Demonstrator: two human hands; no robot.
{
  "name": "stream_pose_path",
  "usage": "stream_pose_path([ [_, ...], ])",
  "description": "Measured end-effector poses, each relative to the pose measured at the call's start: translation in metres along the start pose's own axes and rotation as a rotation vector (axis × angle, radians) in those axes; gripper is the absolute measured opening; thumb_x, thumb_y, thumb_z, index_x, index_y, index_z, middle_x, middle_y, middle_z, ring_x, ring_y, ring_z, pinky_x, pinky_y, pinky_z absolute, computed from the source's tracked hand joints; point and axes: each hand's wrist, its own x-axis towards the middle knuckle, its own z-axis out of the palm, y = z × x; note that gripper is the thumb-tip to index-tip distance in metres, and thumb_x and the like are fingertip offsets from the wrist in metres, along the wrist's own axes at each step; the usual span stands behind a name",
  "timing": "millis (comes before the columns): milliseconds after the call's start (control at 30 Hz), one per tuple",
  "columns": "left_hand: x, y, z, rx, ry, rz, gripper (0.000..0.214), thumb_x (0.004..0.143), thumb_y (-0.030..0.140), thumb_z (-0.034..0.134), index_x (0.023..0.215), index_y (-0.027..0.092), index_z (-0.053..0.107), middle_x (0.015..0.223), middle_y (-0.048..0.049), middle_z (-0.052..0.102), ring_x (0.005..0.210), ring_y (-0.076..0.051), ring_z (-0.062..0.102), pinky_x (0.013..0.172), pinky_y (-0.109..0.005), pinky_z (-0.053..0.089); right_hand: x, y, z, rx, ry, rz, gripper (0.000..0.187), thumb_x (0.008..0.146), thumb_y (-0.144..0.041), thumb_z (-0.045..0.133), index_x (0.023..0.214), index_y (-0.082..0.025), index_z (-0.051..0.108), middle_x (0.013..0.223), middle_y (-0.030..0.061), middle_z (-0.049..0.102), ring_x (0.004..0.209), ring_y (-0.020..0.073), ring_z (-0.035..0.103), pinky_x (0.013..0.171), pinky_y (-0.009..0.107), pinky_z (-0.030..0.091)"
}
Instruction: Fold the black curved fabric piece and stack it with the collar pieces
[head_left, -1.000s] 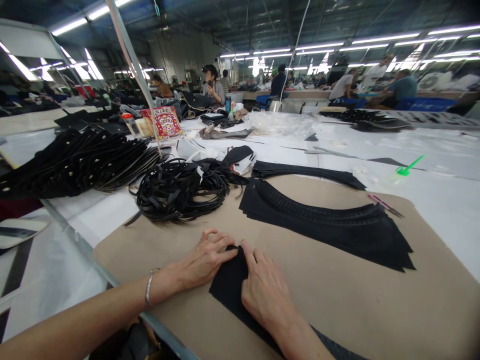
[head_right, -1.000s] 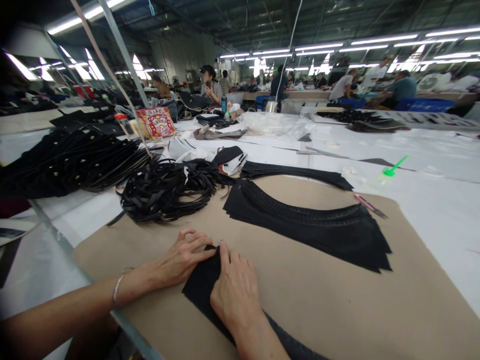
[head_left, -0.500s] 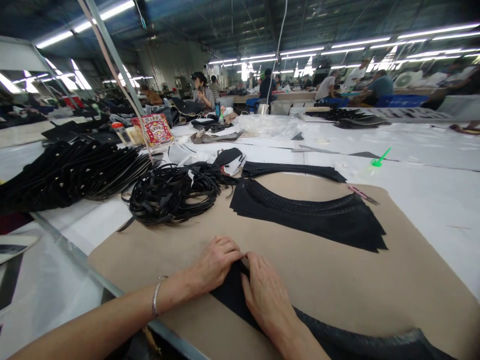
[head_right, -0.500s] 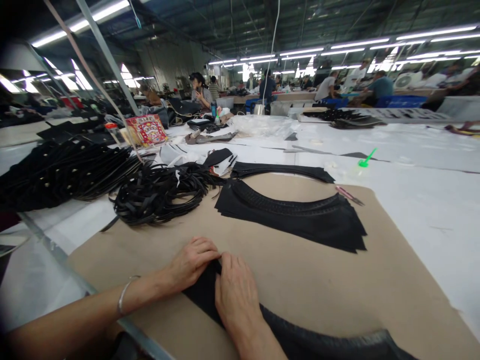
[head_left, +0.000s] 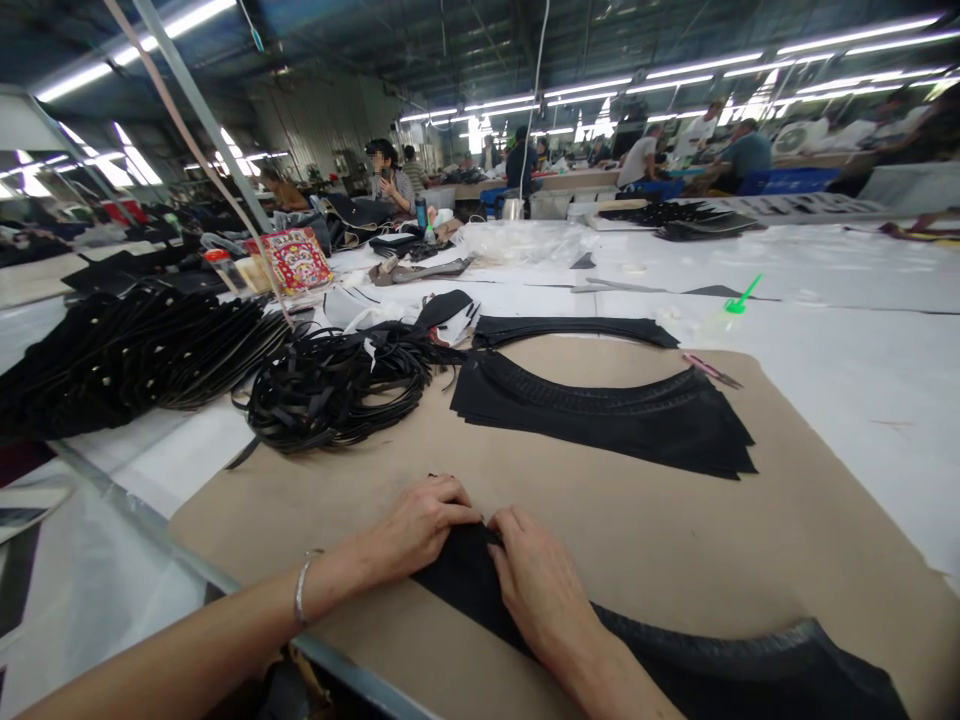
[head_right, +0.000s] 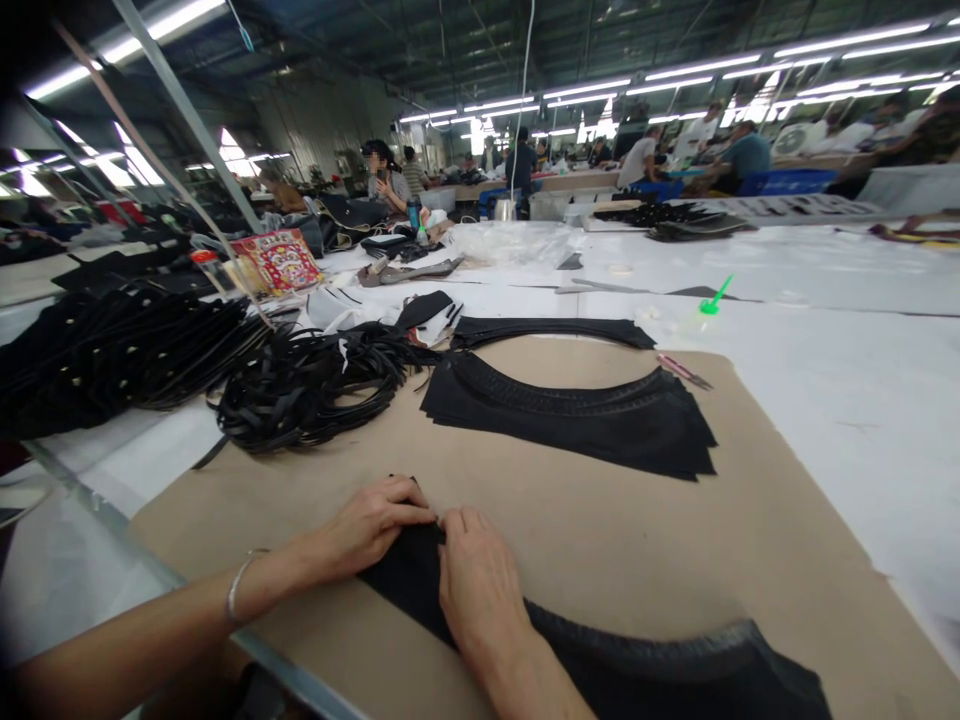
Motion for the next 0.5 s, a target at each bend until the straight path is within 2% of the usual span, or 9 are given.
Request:
stream_pose_path([
  [233,-0.002,0.008,-0.004,0.057,-0.084,-0.018,0.054,0.079,-0.001,0.041,0.116,0.030,0.065,0.097,-0.0036,0.059,0.091,-0.018,0.052,0.080,-0.031,0.044,-0.010,0.009,0.004,0.049,0.024,-0.036,0.021,0.090,-0.008,0.044,0.098,-0.020,0.060,0.099,0.0041,0.059,0.093,0.0196,0.057,0.080,0.030,0.043],
  [500,-0.009,0.018,-0.008,0.144,-0.120,0.012,0.053,0.086,0.004,0.043,0.125,0.037,0.059,0.104,-0.0056,0.055,0.098,-0.020,0.050,0.088,-0.036,0.043,-0.022,0.023,0.007,0.050,0.021,-0.126,0.029,0.089,-0.002,0.039,0.098,-0.018,0.061,0.099,0.0062,0.058,0.093,0.0192,0.055,0.086,0.030,0.043],
])
